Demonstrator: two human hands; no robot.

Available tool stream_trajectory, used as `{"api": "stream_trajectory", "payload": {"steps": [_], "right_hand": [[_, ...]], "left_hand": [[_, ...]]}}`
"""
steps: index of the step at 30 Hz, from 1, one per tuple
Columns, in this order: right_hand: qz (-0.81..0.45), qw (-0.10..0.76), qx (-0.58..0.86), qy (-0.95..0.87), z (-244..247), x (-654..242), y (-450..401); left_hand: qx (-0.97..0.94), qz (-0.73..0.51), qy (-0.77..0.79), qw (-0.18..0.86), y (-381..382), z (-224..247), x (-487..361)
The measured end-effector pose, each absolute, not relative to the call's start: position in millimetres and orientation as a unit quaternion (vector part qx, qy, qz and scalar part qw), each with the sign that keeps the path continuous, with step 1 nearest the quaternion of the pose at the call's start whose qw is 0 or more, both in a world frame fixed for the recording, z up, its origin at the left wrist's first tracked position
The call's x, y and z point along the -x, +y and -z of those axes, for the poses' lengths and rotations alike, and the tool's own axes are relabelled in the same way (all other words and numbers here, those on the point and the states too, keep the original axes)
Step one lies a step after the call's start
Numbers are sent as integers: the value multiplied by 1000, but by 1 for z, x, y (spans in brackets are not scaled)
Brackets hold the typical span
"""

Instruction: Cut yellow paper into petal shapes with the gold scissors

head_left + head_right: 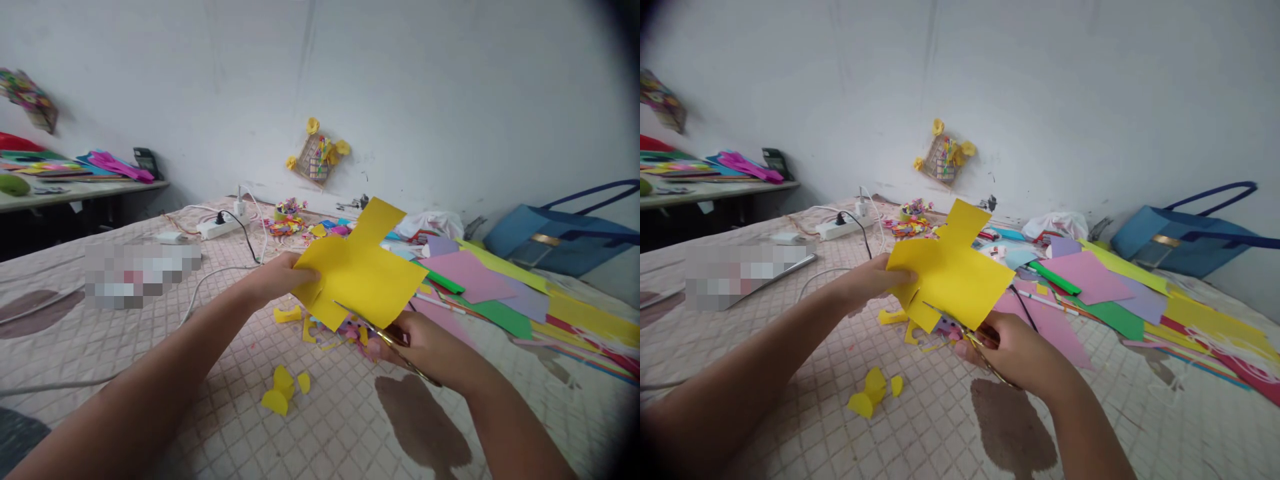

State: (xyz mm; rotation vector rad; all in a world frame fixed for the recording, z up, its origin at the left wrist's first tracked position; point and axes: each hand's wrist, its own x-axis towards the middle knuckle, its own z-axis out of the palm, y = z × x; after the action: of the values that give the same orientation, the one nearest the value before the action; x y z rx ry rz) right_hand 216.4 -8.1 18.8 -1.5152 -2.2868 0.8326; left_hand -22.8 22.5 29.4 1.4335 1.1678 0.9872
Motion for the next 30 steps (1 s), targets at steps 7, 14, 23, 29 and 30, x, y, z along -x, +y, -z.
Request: {"api": "stream_trajectory", "payload": {"steps": [7,14,23,29,30], "right_hand": [[-295,138,513,-794,-17,-218,-6],[-295,132,514,-795,-18,-219,-6],[-341,129,506,-782,-19,-220,-4],[-358,129,516,-767,-11,-225,1],[-359,127,517,-767,-10,-225,1]], "left_hand": [[-603,-401,470,505,22,-30,23],[-615,-385,456,516,23,-28,24],[-617,-386,449,518,26,-25,25],[-604,-394,457,520,27,-25,23],[-606,-392,452,524,27,-25,23]]}}
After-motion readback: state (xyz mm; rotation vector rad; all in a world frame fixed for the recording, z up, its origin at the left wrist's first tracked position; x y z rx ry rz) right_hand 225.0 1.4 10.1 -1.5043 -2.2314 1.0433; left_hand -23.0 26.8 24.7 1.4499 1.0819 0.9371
